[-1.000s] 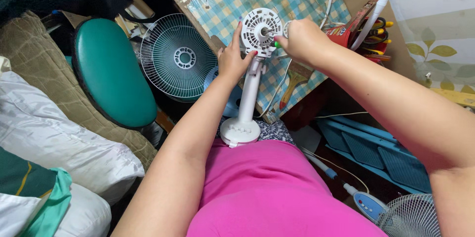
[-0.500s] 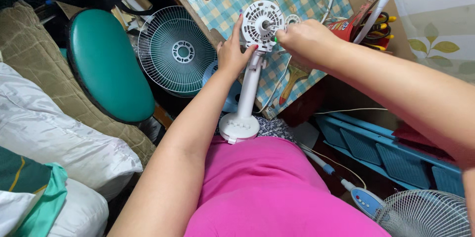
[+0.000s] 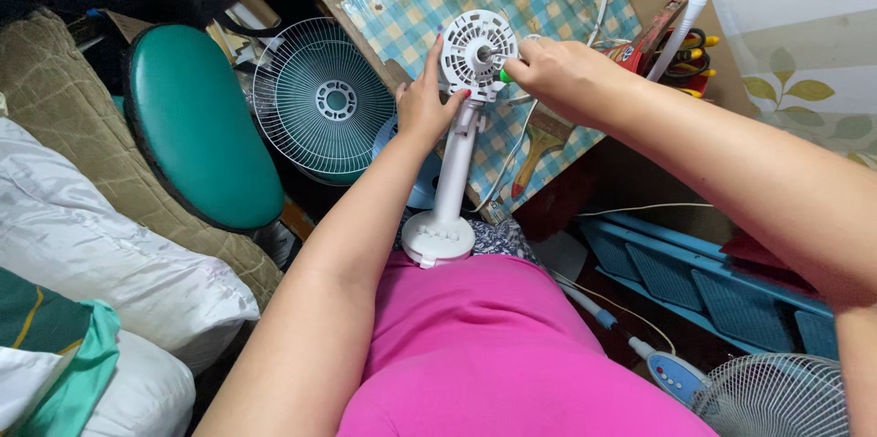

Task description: The person assembles a small white pedestal fan while seated. They use a green screwdriver to tighten the central hub, then attach the front wire cage and secure it with a plastic nut.

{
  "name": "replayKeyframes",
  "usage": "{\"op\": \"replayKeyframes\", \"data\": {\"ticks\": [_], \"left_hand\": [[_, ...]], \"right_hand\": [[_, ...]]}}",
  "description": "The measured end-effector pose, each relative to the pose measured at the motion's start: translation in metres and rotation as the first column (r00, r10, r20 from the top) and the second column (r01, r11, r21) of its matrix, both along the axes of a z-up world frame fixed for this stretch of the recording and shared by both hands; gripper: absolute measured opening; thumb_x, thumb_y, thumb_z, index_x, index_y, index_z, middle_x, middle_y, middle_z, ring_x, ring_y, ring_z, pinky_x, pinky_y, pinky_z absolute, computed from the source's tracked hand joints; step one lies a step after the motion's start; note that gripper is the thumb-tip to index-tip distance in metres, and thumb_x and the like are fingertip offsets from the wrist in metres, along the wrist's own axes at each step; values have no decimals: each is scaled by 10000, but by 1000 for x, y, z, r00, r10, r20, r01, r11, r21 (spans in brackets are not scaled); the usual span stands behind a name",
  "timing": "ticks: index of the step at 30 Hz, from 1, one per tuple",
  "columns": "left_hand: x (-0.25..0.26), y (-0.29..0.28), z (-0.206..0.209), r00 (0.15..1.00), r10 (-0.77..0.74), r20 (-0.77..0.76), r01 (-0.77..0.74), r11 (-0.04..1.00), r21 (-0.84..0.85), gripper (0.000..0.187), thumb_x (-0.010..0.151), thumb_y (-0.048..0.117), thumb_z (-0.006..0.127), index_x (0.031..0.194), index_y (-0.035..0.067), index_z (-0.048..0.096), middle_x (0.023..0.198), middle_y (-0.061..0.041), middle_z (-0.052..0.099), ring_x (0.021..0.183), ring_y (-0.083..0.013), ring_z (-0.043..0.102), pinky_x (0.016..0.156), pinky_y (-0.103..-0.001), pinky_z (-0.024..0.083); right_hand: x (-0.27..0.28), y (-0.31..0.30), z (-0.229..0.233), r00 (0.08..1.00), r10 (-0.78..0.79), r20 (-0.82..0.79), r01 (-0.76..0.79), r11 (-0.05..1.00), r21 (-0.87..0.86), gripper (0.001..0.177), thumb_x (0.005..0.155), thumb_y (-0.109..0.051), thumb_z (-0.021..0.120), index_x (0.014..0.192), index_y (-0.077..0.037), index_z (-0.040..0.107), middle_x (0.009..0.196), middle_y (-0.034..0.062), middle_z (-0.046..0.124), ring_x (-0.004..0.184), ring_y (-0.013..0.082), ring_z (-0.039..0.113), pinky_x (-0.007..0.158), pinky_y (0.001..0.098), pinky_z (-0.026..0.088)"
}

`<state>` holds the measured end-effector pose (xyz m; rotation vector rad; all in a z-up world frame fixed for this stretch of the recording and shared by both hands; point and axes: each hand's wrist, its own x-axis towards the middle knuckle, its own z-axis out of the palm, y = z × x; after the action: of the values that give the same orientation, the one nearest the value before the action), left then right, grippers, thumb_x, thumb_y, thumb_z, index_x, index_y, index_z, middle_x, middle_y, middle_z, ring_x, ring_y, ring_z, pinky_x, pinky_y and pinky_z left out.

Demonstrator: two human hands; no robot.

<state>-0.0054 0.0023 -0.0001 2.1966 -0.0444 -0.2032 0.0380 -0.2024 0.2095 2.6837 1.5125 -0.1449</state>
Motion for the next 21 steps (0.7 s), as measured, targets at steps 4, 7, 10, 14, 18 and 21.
{"op": "replayKeyframes", "data": {"ticks": [4, 7, 10, 14, 18, 21], "left_hand": [[0, 0, -2, 1000, 4, 11, -4, 999, -33, 1021, 841, 396, 836, 1610, 252, 182, 1259, -133, 731, 1109, -351, 710, 1054, -617, 380], [2, -2, -2, 1000, 15, 27, -14, 998, -57, 1029, 827, 379, 846, 1611, 245, 193, 1230, -133, 745, 1093, -350, 714, 1059, -607, 383], [1, 0, -3, 999, 18, 50, -14, 997, -71, 1027, 830, 364, 854, 1613, 238, 202, 1208, -140, 753, 1091, -350, 713, 1064, -608, 380], [-1, -1, -2, 997, 2, 72, 2, 998, -61, 1037, 828, 366, 856, 1618, 227, 198, 1155, -140, 767, 1069, -343, 721, 1084, -610, 375], [-1, 1, 1, 1000, -16, -8, 16, 1000, -13, 1029, 827, 387, 849, 1616, 243, 204, 1116, -123, 777, 1035, -328, 737, 1099, -609, 375], [5, 1, 5, 999, -19, 34, 19, 1000, 0, 1042, 810, 393, 863, 1597, 225, 200, 1127, -129, 773, 1043, -344, 725, 1047, -648, 359]], "right_hand": [[7, 7, 1, 986, 154, 67, -126, 943, -309, 163, 812, -159, 708, 875, -34, 626, 739, 98, 623, 662, 252, 706, 568, 362, 561], [7, 7, 0, 987, 157, 44, -135, 937, -321, 150, 807, -140, 709, 890, -42, 631, 733, 97, 634, 626, 238, 699, 525, 351, 554], [1, 7, -3, 997, -35, -66, 16, 965, -262, 164, 844, -150, 705, 906, -13, 641, 726, 157, 659, 613, 311, 690, 533, 411, 549], [3, 11, -9, 791, -529, -307, 491, 849, -196, 285, 948, -240, 712, 861, 25, 647, 737, 249, 662, 707, 438, 679, 663, 515, 547], [8, 26, -13, 666, -648, -369, 631, 753, -183, 351, 961, -246, 712, 836, 68, 618, 800, 300, 652, 804, 484, 668, 752, 532, 551], [-1, 29, -7, 806, -520, -282, 516, 851, -96, 282, 905, -190, 726, 877, 62, 603, 758, 264, 660, 721, 458, 672, 639, 528, 541]]}}
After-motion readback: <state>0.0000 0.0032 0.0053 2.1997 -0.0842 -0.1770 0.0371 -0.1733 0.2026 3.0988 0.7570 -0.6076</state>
